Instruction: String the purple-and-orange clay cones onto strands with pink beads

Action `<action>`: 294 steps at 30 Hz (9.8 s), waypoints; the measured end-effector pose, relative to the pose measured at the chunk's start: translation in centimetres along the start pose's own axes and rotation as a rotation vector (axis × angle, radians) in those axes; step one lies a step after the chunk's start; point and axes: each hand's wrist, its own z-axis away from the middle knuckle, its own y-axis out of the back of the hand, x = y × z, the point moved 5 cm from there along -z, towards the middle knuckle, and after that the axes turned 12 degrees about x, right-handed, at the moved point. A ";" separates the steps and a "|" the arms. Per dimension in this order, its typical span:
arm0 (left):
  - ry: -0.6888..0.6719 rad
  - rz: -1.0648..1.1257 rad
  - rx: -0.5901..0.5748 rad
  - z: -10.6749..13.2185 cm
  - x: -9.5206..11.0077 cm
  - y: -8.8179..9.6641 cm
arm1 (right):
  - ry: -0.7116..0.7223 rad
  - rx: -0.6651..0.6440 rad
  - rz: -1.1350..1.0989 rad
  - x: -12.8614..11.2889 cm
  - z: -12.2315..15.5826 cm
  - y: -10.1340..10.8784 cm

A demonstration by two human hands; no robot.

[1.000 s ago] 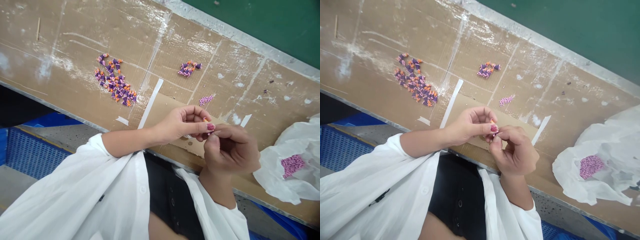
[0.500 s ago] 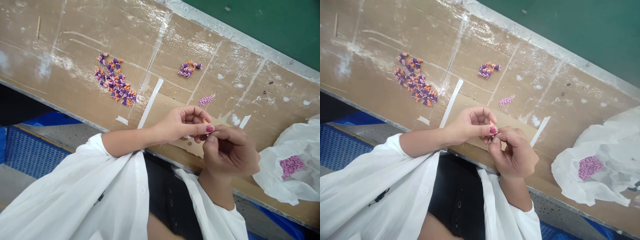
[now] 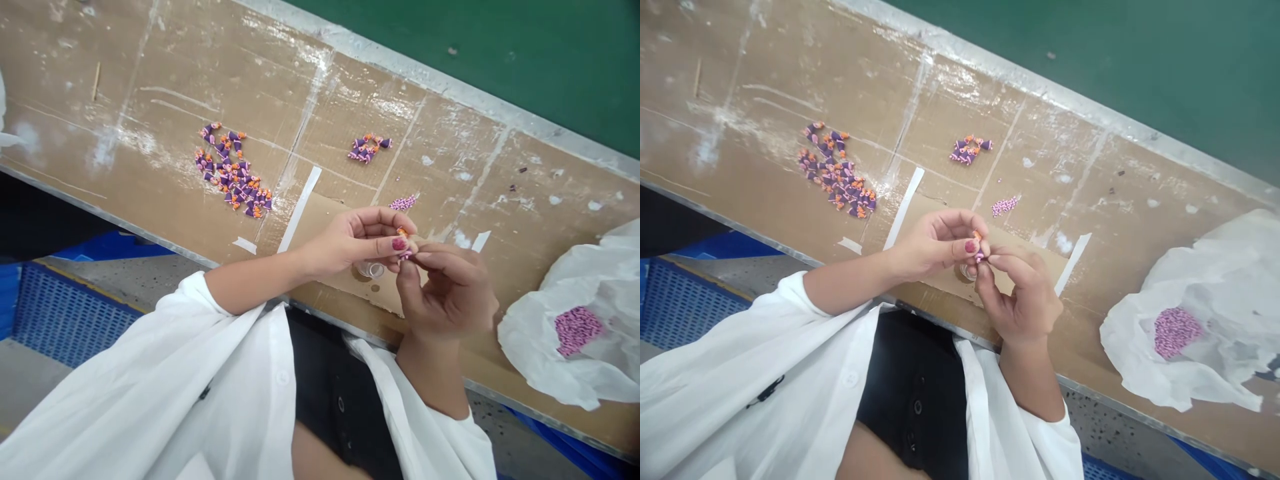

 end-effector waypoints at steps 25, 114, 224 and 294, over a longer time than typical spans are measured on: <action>-0.441 -2.013 0.832 -1.0 15.8 6.5 | -0.421 0.372 0.197 2.3 1.3 2.9; -0.795 -0.802 -0.049 1.0 2.4 -0.9 | -0.081 0.083 -0.099 0.8 -0.4 -0.2; 0.078 -0.030 -0.226 1.0 -0.9 -1.7 | -0.053 0.104 -0.053 -1.4 -0.1 0.1; -0.034 -0.218 -0.147 1.0 1.3 -0.8 | -0.132 0.004 -0.217 -0.3 -1.5 -1.0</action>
